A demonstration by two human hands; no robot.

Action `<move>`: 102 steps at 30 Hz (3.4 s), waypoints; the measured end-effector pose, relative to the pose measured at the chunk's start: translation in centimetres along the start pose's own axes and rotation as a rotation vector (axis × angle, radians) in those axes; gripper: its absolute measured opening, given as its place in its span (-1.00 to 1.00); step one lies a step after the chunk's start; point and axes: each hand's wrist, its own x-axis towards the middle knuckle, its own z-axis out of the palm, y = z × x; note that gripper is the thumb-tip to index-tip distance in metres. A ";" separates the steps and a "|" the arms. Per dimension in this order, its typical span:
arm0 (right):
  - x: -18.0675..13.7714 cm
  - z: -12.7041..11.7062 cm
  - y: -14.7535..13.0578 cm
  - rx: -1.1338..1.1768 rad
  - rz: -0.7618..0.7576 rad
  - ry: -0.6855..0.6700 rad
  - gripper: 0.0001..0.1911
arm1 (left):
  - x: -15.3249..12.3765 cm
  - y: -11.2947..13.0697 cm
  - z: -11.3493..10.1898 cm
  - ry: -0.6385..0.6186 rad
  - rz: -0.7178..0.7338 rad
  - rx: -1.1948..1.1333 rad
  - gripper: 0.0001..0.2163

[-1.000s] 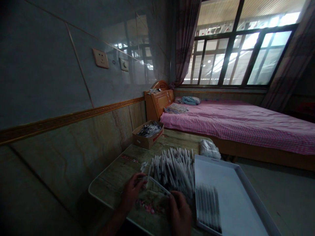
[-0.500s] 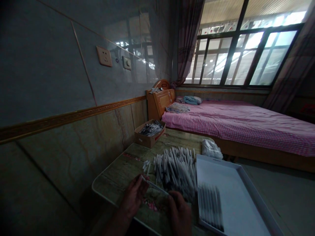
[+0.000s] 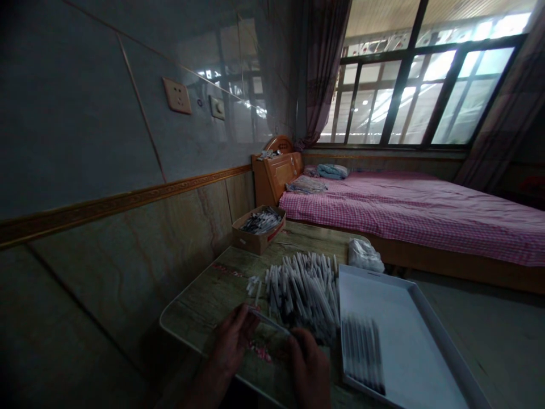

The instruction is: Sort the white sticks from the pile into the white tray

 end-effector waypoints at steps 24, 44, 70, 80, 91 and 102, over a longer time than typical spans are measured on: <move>0.4 -0.4 0.0 0.147 0.055 -0.096 -0.49 | -1.0 0.9 1.1 -0.187 0.268 0.371 -0.66; -1.2 -6.7 -4.9 -0.345 -0.211 -0.180 -0.74 | -3.2 -0.2 2.7 -0.193 0.069 0.453 -0.45; 3.4 -18.4 2.2 -0.815 0.297 -0.208 -0.56 | 1.8 0.1 -2.6 -0.055 0.488 1.024 -0.66; 3.1 -18.2 2.5 -0.678 0.268 -0.151 -0.56 | 1.7 0.0 -2.5 -0.055 0.487 0.990 -0.69; 3.0 -18.2 4.0 -0.521 0.152 0.068 -0.49 | 1.4 -0.1 -2.6 0.026 0.493 0.751 -0.71; 0.4 -2.6 -0.9 -0.202 -0.155 -0.239 -0.67 | 2.7 0.7 -2.5 -0.014 0.561 1.025 -0.82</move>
